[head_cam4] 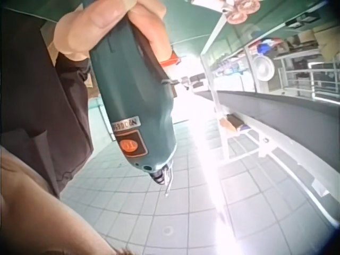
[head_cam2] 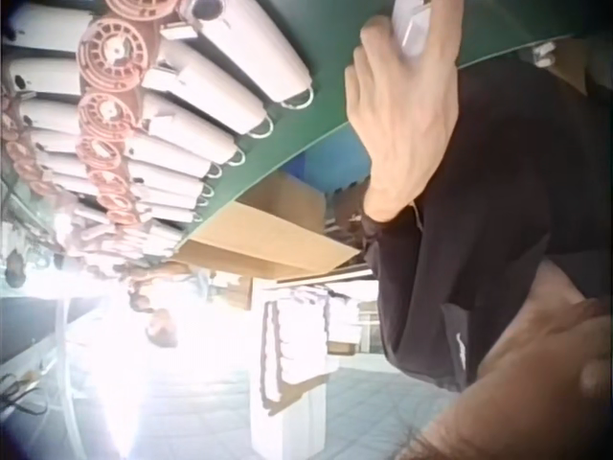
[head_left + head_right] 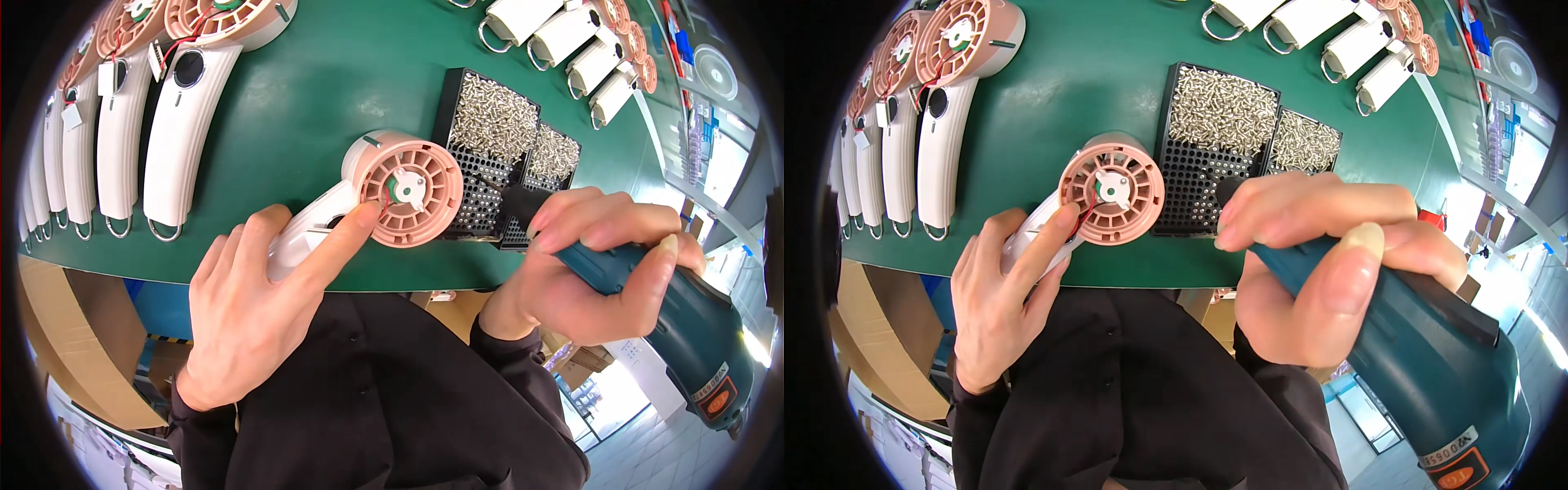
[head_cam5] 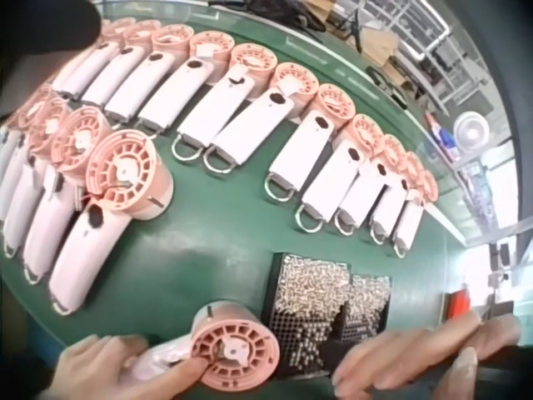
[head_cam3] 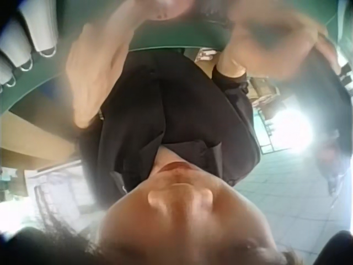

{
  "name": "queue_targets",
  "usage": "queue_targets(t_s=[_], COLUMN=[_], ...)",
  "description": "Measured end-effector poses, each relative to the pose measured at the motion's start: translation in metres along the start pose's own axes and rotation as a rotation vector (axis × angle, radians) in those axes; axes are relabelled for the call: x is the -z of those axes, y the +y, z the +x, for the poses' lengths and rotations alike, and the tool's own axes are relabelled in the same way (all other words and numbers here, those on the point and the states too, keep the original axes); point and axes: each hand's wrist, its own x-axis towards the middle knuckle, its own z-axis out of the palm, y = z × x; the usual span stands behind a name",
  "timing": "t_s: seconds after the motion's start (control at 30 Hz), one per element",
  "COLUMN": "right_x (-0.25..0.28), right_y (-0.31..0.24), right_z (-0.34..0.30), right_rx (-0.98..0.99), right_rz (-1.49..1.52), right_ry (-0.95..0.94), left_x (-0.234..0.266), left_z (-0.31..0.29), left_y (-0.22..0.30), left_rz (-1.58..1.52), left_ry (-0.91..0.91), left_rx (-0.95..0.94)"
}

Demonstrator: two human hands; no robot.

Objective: Assembling small portable fans by using an electric screwdriver to drive screws into the device housings.

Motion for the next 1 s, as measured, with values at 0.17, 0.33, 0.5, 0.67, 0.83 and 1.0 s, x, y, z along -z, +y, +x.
queue_targets(t_s=[0.17, 0.33, 0.5, 0.67, 0.83, 1.0], right_x=[-0.008, 0.001, -0.012, -0.002, -0.032, -0.034], right_y=[0.000, -0.019, -0.049, -0.059, -0.048, -0.036], right_z=[-0.003, 0.004, 0.004, 0.019, 0.004, 0.005], right_rx=[-0.015, 0.041, 0.093, 0.048, 0.066, 0.064], right_rz=[0.052, 0.198, 0.387, 0.287, 0.169, 0.163], right_ry=[0.050, 0.068, 0.003, -0.450, -0.161, -0.195], left_x=[0.002, 0.005, 0.003, 0.004, 0.000, 0.000], left_z=[-0.003, -0.007, -0.012, -0.013, -0.015, -0.016], left_y=[-0.001, 0.001, -0.001, -0.004, -0.004, -0.006], left_rz=[-0.003, -0.028, -0.011, -0.002, 0.019, 0.021], left_ry=[0.001, -0.046, -0.031, -0.033, -0.051, -0.059], left_rx=[0.009, -0.007, -0.038, -0.047, -0.055, -0.049])
